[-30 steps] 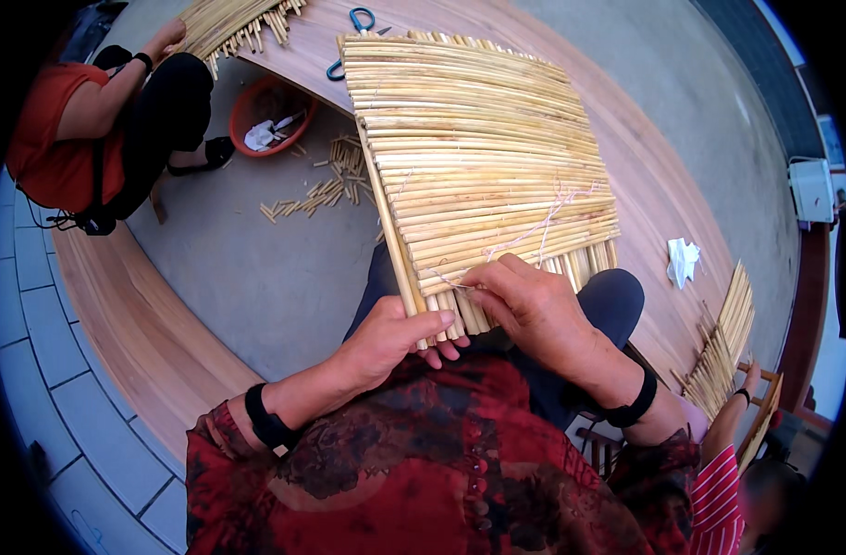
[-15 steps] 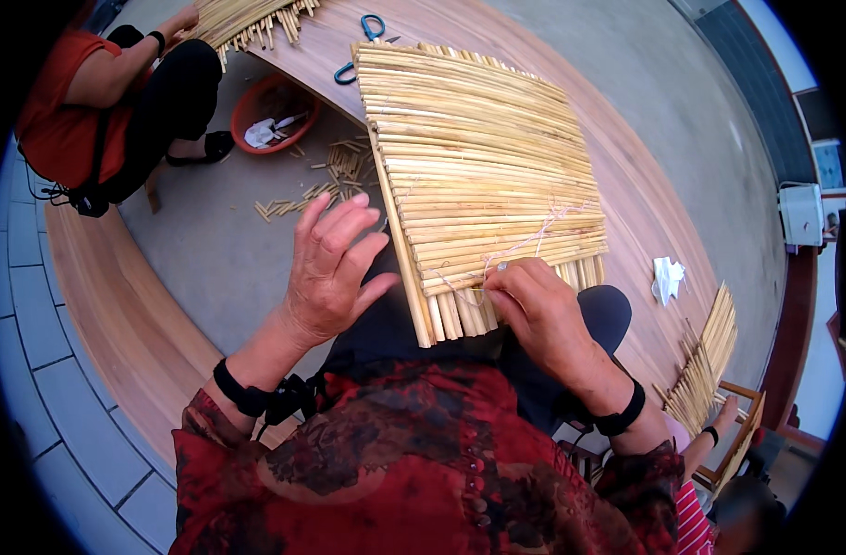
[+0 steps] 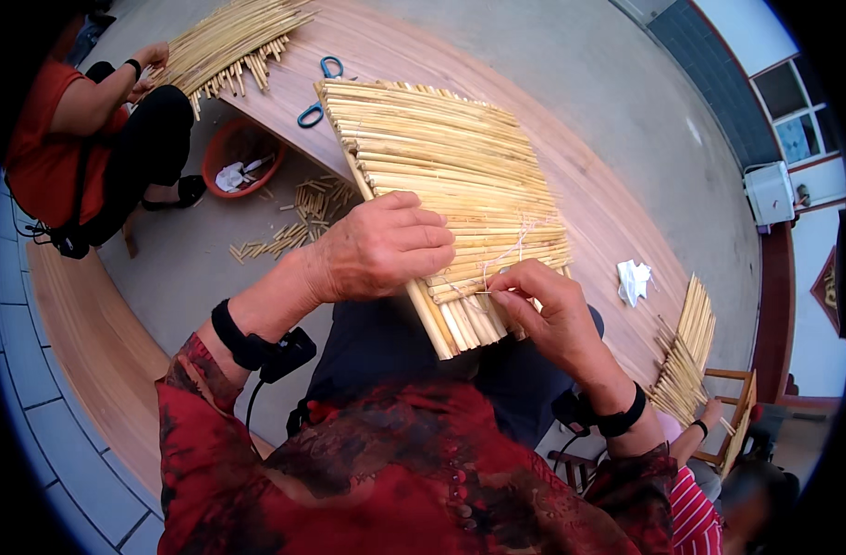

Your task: The person weaves thin bamboo strips together using a string and needle to create a flat mat. They repeatedly pass the string through the aligned strips, pull it tight, and adjust the bamboo pieces to maintain alignment.

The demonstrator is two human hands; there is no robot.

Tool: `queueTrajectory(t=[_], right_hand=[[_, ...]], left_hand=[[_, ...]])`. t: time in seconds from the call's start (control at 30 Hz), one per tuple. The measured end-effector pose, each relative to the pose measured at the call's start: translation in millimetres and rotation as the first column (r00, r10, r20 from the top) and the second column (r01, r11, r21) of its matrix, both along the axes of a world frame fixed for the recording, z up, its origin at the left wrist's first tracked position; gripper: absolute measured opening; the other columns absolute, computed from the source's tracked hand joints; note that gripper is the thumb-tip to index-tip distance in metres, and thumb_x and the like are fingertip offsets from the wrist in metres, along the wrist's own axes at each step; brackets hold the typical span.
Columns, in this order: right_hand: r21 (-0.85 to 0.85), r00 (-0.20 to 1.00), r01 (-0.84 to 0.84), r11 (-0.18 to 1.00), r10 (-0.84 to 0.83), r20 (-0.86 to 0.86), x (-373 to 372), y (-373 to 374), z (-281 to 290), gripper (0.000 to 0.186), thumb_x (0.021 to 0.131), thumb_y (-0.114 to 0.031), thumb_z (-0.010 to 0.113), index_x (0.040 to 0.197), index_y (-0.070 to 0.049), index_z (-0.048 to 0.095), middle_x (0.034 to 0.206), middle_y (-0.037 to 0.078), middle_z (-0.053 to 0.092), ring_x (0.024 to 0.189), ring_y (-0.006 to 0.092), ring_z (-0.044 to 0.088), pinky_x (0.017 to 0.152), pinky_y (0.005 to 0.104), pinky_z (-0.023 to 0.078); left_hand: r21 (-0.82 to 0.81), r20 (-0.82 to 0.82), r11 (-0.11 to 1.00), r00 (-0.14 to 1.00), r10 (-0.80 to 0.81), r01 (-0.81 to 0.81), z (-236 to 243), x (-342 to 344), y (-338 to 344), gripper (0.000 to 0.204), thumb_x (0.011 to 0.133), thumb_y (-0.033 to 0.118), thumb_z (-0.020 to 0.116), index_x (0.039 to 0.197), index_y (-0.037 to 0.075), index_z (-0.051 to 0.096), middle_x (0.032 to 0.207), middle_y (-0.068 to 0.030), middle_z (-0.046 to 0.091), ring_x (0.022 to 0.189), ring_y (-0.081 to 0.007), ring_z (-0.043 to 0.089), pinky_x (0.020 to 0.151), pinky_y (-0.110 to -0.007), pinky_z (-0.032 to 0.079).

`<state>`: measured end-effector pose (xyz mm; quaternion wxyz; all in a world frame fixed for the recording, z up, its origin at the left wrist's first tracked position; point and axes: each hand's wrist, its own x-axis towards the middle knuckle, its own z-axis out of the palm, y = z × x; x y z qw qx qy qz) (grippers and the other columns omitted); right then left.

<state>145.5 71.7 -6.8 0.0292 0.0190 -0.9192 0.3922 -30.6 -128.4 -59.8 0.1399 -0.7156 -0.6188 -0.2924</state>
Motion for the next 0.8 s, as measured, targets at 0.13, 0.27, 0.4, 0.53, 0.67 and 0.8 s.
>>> queueTrajectory(t=[0.13, 0.27, 0.4, 0.53, 0.67, 0.8], right_hand=[[-0.122, 0.985, 0.163, 0.979, -0.154, 0.081, 5.1, 29.3, 49.7, 0.012, 0.092, -0.007, 0.065, 0.103, -0.002, 0.066, 0.093, 0.008, 0.068, 0.084, 0.0138, 0.064, 0.075, 0.0275, 0.051], [-0.35, 0.975, 0.176, 0.92, -0.211, -0.064, 2.0, 43.5, 106.2, 0.012, 0.096, -0.007, 0.062, 0.104, 0.001, 0.066, 0.096, 0.002, 0.068, 0.087, 0.0065, 0.06, 0.077, 0.0225, 0.05], [-0.309, 0.956, 0.222, 0.925, -0.268, -0.116, 10.0, 57.7, 133.8, 0.012, 0.096, -0.006, 0.06, 0.105, 0.001, 0.063, 0.091, -0.003, 0.062, 0.085, 0.0041, 0.054, 0.076, 0.02, 0.045], [-0.375, 0.938, 0.26, 0.89, -0.325, -0.119, 6.1, 74.7, 139.8, 0.013, 0.097, -0.008, 0.06, 0.106, 0.0, 0.064, 0.093, -0.004, 0.062, 0.088, 0.0038, 0.054, 0.079, 0.0196, 0.044], [-0.459, 0.924, 0.275, 0.845, -0.364, -0.118, 1.7, 83.7, 138.6, 0.015, 0.099, -0.014, 0.058, 0.107, -0.002, 0.063, 0.096, -0.003, 0.062, 0.087, 0.0043, 0.055, 0.077, 0.0199, 0.045], [-0.622, 0.871, 0.201, 0.757, -0.429, -0.24, -6.3, 68.2, 135.3, 0.018, 0.101, -0.018, 0.056, 0.11, -0.003, 0.06, 0.098, 0.0, 0.063, 0.086, 0.007, 0.056, 0.076, 0.021, 0.046]], left_hand=[[0.05, 0.063, 0.995, 0.994, -0.088, 0.085, 63.6, -15.3, 39.1, 0.028, 0.072, 0.022, 0.074, 0.095, 0.008, 0.065, 0.093, -0.005, 0.068, 0.088, -0.0246, 0.066, 0.077, -0.037, 0.05], [0.03, 0.271, 0.995, 0.957, -0.102, 0.098, 132.0, -31.0, 77.0, 0.022, 0.073, 0.023, 0.079, 0.088, 0.011, 0.067, 0.078, -0.006, 0.067, 0.076, -0.0293, 0.064, 0.068, -0.037, 0.048], [-0.093, 0.392, 0.987, 0.916, -0.087, 0.134, 180.2, -31.0, 92.6, 0.024, 0.074, 0.027, 0.081, 0.086, 0.009, 0.069, 0.072, -0.0089, 0.065, 0.068, -0.027, 0.062, 0.062, -0.035, 0.047], [-0.152, 0.467, 0.978, 0.882, -0.056, 0.143, 199.0, -31.9, 106.0, 0.029, 0.075, 0.029, 0.082, 0.092, 0.008, 0.072, 0.074, -0.0089, 0.068, 0.068, -0.0188, 0.062, 0.065, -0.032, 0.048], [-0.187, 0.487, 0.958, 0.867, -0.101, 0.216, 205.4, -39.1, 119.6, 0.031, 0.076, 0.028, 0.082, 0.097, 0.007, 0.072, 0.08, -0.0087, 0.071, 0.073, -0.017, 0.064, 0.069, -0.031, 0.049], [-0.282, 0.565, 0.922, 0.822, -0.066, 0.267, 214.9, -49.3, 121.7, 0.035, 0.075, 0.024, 0.081, 0.103, 0.005, 0.071, 0.087, -0.0089, 0.073, 0.08, -0.0166, 0.066, 0.075, -0.031, 0.051]])
